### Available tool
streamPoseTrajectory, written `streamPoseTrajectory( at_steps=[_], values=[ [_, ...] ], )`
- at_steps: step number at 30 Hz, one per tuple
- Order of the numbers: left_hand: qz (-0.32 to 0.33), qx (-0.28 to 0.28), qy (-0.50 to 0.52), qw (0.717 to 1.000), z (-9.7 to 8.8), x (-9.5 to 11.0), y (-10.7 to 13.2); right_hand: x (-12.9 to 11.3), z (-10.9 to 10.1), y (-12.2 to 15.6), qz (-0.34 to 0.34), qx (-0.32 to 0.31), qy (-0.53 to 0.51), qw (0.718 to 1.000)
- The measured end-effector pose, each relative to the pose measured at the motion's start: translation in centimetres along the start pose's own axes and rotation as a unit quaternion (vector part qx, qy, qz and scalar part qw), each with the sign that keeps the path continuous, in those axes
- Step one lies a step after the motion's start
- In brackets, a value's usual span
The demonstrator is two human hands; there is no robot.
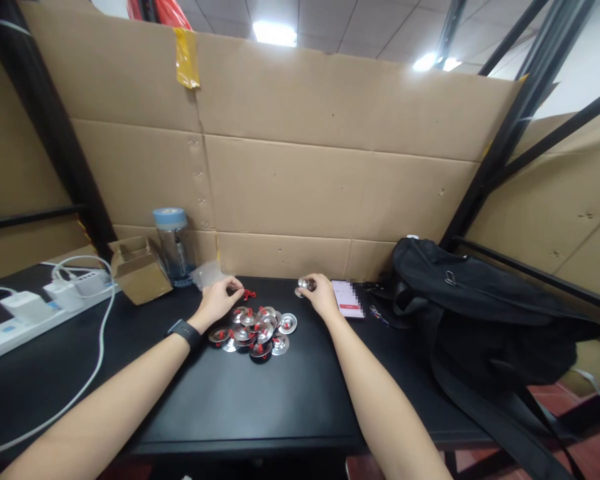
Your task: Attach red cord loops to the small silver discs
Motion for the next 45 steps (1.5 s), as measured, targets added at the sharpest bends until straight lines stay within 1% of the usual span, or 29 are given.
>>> streamPoseTrajectory(
  at_steps=[3, 6, 8, 10, 11, 12, 14, 17, 21, 23, 26, 29, 32, 37, 39, 42, 43, 45],
  values=[
    [0.018, -0.022, -0.003, 1.000, 0.5, -0.7, -0.1, 1.3, 0.2, 0.1, 0.002, -0.050, 0.041, 0.998],
    [0.044, -0.039, 0.005, 0.998, 0.0, -0.6, -0.3, 1.5, 0.5, 0.3, -0.005, -0.078, 0.046, 0.996],
    [0.090, -0.092, 0.026, 0.991, -0.9, -0.1, -0.5, 1.4, 0.6, 0.4, -0.012, -0.092, 0.048, 0.994],
    [0.150, -0.177, 0.043, 0.972, -2.0, 0.4, -0.6, 1.1, 0.6, 0.4, -0.020, -0.102, 0.049, 0.993],
    [0.169, -0.212, 0.041, 0.962, -2.4, 0.6, -0.6, 1.0, 0.5, 0.5, -0.025, -0.105, 0.049, 0.993],
    [0.180, -0.234, 0.032, 0.955, -2.8, 0.6, -0.6, 0.8, 0.5, 0.5, -0.030, -0.107, 0.049, 0.993],
    [0.183, -0.247, 0.010, 0.951, -3.2, 0.6, -0.7, 0.3, 0.4, 0.5, -0.043, -0.110, 0.046, 0.992],
    [0.180, -0.227, -0.003, 0.957, -3.1, 0.4, -0.7, -0.8, 0.1, 0.6, -0.063, -0.118, 0.038, 0.990],
    [0.176, -0.173, 0.017, 0.969, -3.2, 0.8, -0.8, -3.2, -0.1, 0.9, -0.096, -0.127, 0.019, 0.987],
    [0.178, -0.142, 0.023, 0.974, -3.4, 1.5, -0.7, -4.9, -0.1, 1.3, -0.110, -0.135, -0.014, 0.985],
    [0.194, -0.103, 0.026, 0.975, -3.5, 3.0, -0.4, -7.7, 0.3, 2.3, -0.104, -0.133, -0.107, 0.980],
    [0.211, -0.081, 0.033, 0.974, -3.1, 4.6, 0.4, -10.2, 0.7, 3.4, -0.110, -0.128, -0.182, 0.969],
    [0.222, -0.070, 0.035, 0.972, -2.8, 6.0, 1.2, -11.6, 0.9, 4.1, -0.111, -0.132, -0.217, 0.961],
    [0.229, -0.064, 0.041, 0.970, -2.4, 7.1, 2.2, -11.8, 0.8, 4.4, -0.084, -0.142, -0.218, 0.962],
    [0.209, -0.036, 0.056, 0.976, -2.2, 7.2, 2.3, -11.6, 0.8, 4.3, -0.061, -0.132, -0.211, 0.967],
    [0.152, 0.025, 0.061, 0.986, -2.0, 6.7, 2.1, -11.3, 0.8, 3.8, 0.009, -0.103, -0.226, 0.969],
    [0.139, 0.031, 0.057, 0.988, -1.9, 6.4, 2.0, -11.2, 0.8, 3.7, 0.040, -0.097, -0.244, 0.964],
    [0.133, 0.012, 0.055, 0.989, -1.8, 6.0, 1.8, -11.1, 0.8, 3.6, 0.104, -0.099, -0.294, 0.945]
  ],
)
Point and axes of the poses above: each hand's wrist, its own y-axis away from the middle knuckle, its own z-axis out of the palm, x = y × z, the point moved 1 cm from there along -y, towards the middle knuckle, and after that the axes turned 13 degrees about x, right-handed, at the moved point
